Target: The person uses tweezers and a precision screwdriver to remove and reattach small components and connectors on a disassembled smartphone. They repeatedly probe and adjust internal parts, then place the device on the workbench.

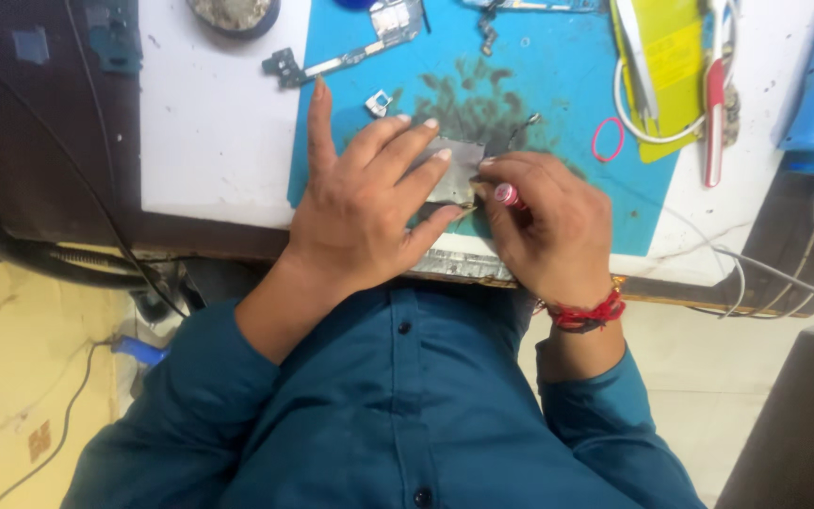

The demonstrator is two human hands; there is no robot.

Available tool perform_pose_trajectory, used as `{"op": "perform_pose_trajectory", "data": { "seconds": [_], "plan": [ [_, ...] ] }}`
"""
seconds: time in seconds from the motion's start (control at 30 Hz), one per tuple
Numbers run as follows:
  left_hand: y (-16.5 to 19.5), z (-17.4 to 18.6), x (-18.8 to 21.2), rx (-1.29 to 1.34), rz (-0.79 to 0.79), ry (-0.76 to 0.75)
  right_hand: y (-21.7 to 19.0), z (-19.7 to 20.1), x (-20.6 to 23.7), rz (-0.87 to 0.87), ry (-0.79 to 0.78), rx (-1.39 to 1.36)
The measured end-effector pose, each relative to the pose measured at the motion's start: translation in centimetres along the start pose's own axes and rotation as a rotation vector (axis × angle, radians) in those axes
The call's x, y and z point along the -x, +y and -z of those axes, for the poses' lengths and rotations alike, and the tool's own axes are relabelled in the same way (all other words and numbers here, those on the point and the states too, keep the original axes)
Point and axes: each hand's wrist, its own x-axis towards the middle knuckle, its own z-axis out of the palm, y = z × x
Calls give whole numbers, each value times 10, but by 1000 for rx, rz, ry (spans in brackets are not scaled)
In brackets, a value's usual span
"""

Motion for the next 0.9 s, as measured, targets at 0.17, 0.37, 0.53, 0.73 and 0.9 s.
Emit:
{"op": "perform_pose_trajectory", "data": {
  "seconds": [0.17,0.37,0.53,0.73,0.9],
  "plan": [
    [1,-3,5,12,12,-9,8,-2,12,-86,-1,-224],
    [1,-4,4,8,11,2,37,6,6,-215,362,112],
    [2,-5,2,25,23,-16,35,3,15,-116,219,157],
    [2,-6,2,19,19,-9,27,-9,14,-90,136,229],
    [0,-5,2,35,19,-9,28,-12,15,-135,160,161]
  ]
}}
